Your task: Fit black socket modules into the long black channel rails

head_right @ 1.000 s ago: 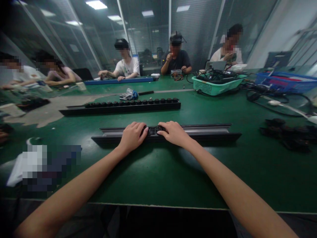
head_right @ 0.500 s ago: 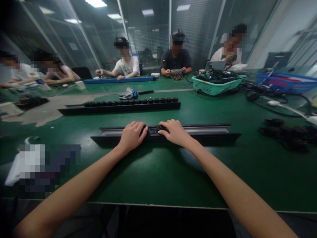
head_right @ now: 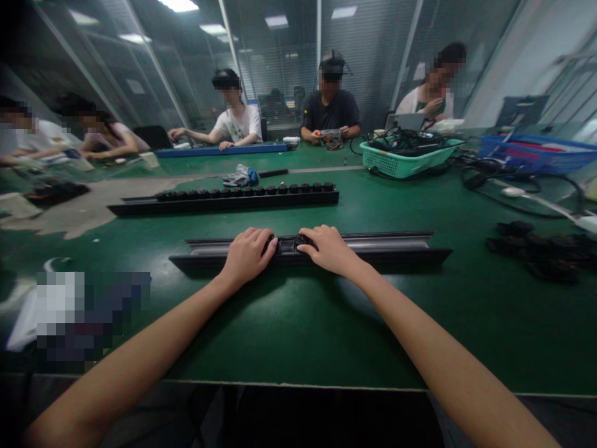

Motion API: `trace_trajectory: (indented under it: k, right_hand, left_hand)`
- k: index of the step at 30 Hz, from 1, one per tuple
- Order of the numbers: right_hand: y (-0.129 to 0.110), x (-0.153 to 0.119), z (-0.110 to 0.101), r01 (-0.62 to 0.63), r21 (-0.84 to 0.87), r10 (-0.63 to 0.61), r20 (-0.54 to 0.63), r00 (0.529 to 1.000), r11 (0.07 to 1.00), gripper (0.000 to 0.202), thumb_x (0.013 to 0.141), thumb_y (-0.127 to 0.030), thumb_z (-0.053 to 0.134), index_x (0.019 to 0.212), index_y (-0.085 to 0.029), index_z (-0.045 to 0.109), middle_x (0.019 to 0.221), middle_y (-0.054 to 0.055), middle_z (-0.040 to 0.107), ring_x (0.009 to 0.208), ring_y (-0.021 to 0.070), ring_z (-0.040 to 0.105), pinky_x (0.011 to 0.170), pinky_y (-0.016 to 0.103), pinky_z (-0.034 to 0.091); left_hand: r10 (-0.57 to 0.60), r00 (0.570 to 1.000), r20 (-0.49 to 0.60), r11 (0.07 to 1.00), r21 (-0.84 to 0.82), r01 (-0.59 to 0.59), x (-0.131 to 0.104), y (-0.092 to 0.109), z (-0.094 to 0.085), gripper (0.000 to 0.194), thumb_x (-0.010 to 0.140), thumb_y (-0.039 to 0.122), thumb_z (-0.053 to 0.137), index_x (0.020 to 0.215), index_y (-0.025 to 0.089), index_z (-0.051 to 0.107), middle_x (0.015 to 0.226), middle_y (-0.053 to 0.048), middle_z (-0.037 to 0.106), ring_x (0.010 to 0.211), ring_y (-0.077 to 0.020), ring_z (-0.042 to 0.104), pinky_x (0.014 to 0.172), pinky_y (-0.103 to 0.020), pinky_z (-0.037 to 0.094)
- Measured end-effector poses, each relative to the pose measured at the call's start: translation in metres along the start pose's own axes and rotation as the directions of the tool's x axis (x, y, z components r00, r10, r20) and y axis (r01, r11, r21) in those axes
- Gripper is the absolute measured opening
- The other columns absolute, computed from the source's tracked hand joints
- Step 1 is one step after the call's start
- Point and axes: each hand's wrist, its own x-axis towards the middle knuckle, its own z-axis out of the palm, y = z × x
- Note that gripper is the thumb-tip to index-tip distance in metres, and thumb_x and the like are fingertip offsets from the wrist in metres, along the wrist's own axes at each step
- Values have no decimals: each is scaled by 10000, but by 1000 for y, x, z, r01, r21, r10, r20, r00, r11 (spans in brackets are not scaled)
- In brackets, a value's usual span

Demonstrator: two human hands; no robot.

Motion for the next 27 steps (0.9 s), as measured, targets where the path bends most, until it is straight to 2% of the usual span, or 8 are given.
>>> trace_trajectory:
  k: [13,27]
  right_hand:
    - [4,-1,-5,-8,-8,9,40,999,1000,328,939,-380,548,1201,-211,650,915,81,668,870,228,540,831,348,357]
    - [7,-4,-7,-2,-4,2,28,1000,1000,344,941,-370,547,1207,-177,650,895,89,670,838,217,548,801,330,362]
  left_hand:
    - [4,1000,3,1000,-2,-4,1,1,-1,358,1028,411,301,1027,203,592,973,-87,678,951,-249,571,814,-376,415]
    - [5,1000,10,1000,0,-5,1,1,-1,358,1029,415,309,1037,198,593,986,-84,682,967,-250,570,824,-375,415]
